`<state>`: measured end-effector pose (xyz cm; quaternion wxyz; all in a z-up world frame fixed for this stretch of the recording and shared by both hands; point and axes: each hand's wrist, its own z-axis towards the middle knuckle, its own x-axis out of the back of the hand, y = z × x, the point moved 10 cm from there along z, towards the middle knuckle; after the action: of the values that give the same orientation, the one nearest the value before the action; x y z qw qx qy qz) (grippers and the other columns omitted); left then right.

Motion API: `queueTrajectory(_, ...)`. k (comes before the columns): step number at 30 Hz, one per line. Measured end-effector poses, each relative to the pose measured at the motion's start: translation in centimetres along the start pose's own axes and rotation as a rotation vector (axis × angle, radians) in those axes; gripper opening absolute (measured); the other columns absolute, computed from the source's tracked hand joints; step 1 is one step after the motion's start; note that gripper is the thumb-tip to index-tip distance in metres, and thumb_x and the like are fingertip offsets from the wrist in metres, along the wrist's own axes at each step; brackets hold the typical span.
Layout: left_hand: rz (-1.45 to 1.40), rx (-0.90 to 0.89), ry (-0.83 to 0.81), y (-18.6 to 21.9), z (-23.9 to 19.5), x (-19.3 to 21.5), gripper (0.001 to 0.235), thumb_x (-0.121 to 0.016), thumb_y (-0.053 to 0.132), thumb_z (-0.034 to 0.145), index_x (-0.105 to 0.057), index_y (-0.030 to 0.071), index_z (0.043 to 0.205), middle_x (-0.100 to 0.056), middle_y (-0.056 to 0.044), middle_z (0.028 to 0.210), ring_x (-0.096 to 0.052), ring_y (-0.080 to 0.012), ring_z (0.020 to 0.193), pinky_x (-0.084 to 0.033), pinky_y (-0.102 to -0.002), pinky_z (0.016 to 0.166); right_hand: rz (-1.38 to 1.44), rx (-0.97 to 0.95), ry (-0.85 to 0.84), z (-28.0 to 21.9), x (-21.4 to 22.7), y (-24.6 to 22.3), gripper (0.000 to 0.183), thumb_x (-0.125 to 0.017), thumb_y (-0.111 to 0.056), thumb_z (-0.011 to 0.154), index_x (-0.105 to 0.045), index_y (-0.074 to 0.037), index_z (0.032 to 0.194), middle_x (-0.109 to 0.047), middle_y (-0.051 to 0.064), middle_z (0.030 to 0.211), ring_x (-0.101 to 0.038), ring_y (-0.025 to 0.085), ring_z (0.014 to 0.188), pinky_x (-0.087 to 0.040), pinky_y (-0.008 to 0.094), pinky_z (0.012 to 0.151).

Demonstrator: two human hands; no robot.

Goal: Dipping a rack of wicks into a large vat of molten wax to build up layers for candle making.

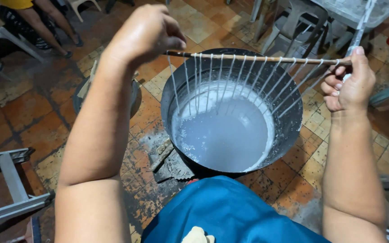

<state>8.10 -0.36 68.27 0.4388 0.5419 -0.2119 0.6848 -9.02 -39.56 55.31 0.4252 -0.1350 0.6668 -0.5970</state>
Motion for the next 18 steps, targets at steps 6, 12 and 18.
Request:
queueTrajectory(6, -0.044, 0.056, -0.043, -1.1, 0.1, -3.4, 0.015, -0.088, 0.030, 0.086, -0.086, 0.018, 0.095, -0.058, -0.004, 0.089, -0.059, -0.0267, 0.085, -0.046, -0.044, 0.065, -0.012, -0.008, 0.040, 0.5, 0.5, 0.2, 0.038, -0.062, -0.039, 0.104, -0.054, -0.013, 0.078, -0.050, -0.002, 0.068, -0.034, 0.003, 0.043, -0.018, 0.019, 0.037)
queueTrajectory(12, -0.020, 0.028, 0.011, -2.8, -0.2, -3.8, 0.012, -0.089, 0.033, 0.086, -0.086, 0.023, 0.092, -0.058, -0.001, 0.088, -0.055, -0.0279, 0.092, -0.045, -0.042, 0.070, 0.022, -0.018, 0.066, 1.1, 1.0, 0.7, 0.038, -0.064, -0.039, 0.102, -0.054, -0.012, 0.077, -0.052, 0.000, 0.069, -0.034, 0.004, 0.044, -0.018, 0.019, 0.037)
queueTrajectory(18, -0.091, 0.251, -0.076, 0.5, -1.1, -1.8, 0.026, -0.082, 0.039, 0.088, -0.083, 0.019, 0.105, -0.062, -0.005, 0.107, -0.049, -0.0291, 0.114, -0.045, -0.047, 0.092, -0.009, -0.037, 0.061, 0.9, 0.8, 0.8, 0.039, -0.062, -0.038, 0.104, -0.053, -0.012, 0.076, -0.050, -0.001, 0.068, -0.033, 0.003, 0.044, -0.018, 0.018, 0.038)
